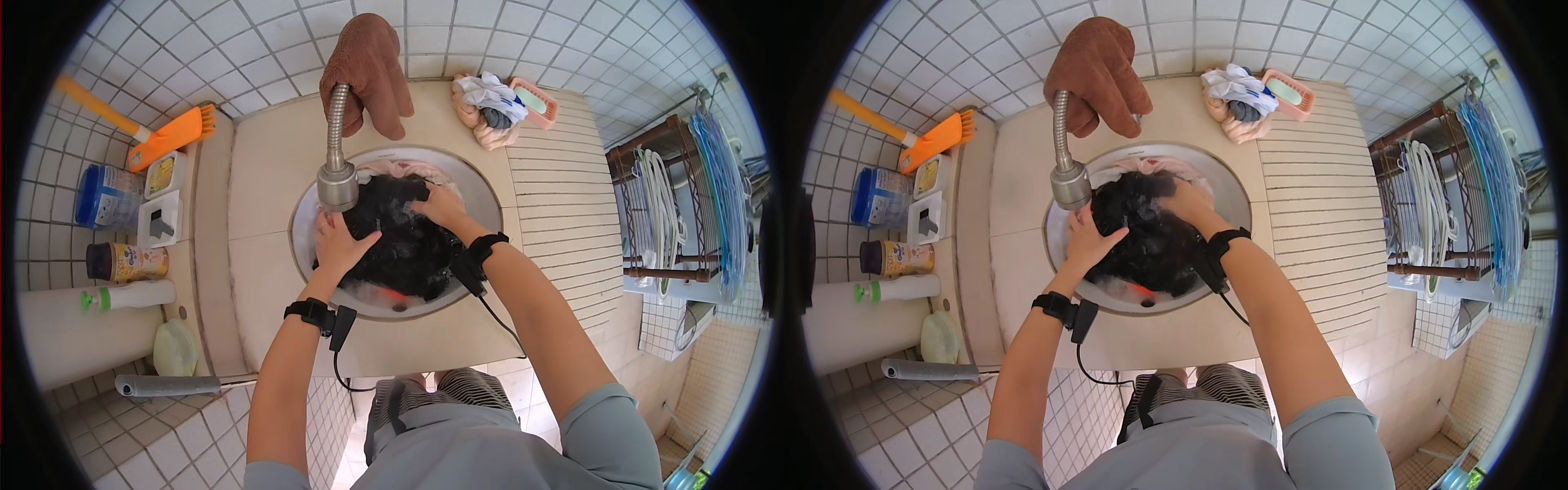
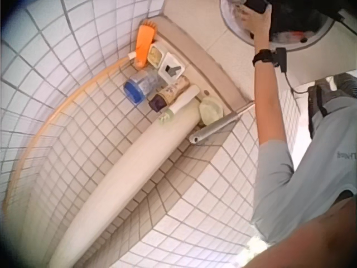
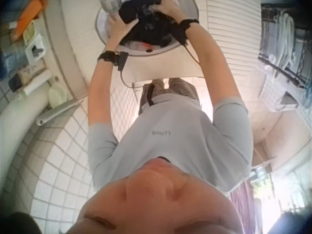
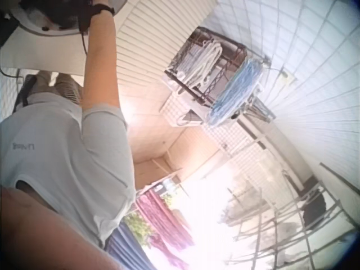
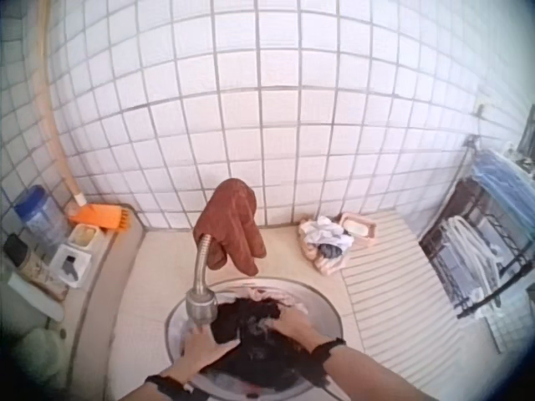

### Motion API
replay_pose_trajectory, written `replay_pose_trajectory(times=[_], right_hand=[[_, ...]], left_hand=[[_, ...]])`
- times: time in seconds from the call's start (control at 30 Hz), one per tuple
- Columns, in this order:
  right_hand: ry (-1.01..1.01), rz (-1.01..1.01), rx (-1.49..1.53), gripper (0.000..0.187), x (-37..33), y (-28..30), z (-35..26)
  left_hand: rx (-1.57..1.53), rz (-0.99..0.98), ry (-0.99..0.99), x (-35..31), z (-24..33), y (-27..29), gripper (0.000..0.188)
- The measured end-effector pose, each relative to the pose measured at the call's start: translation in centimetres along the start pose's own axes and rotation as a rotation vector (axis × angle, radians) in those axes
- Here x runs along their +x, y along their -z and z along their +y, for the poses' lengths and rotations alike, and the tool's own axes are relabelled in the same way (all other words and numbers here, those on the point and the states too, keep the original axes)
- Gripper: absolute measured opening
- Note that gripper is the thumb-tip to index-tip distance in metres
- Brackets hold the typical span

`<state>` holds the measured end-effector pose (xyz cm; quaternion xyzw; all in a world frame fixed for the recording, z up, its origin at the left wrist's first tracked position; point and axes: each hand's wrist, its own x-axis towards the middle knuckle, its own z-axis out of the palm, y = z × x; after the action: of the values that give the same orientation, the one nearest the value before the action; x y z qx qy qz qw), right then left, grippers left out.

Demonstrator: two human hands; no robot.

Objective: The person washes clothing by hand in a sink. They place items into the sink, add water, pour liquid detergent into a measuring cap and then into the sink, and then scrub the garments together in the soapy water.

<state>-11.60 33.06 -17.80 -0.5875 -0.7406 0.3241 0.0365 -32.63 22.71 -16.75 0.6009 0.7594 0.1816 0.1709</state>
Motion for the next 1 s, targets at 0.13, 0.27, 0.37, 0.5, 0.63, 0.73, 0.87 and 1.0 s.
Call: replay_pose_trajectory(times=[0.13,0.27,0.37,0.5,0.63,0.73,0.87,1.0], right_hand=[[0.026,0.020,0.501,0.059,-2.1,0.3,2.3],[0.053,-0.047,0.713,0.057,-5.1,1.9,3.2],[0.083,-0.061,0.638,0.063,-7.5,4.1,2.4],[0.261,0.081,0.312,0.063,-8.7,5.6,3.3],[0.525,0.012,-0.245,0.058,-9.7,7.6,1.4],[0.687,-0.032,-0.449,0.065,-8.6,6.9,0.3],[0.623,0.001,-0.455,0.097,-4.9,4.3,-1.8],[0.447,-0.030,-0.594,0.113,-1.4,1.7,-1.7]], left_hand=[[0.239,-0.352,0.190,-2.9,-0.1,1.1,0.106],[0.346,-0.414,0.204,-2.9,-1.5,0.2,0.089],[0.228,-0.423,0.244,-3.1,-1.4,1.0,0.070],[0.046,-0.194,-0.099,-3.4,-0.6,2.8,0.044],[0.118,-0.111,-0.334,-2.9,0.9,5.1,0.039],[0.255,0.076,-0.525,-1.7,0.2,5.2,0.038],[0.356,-0.032,-0.313,-0.6,0.2,3.3,0.055],[0.394,-0.470,0.072,-0.1,1.4,1.7,0.098]])
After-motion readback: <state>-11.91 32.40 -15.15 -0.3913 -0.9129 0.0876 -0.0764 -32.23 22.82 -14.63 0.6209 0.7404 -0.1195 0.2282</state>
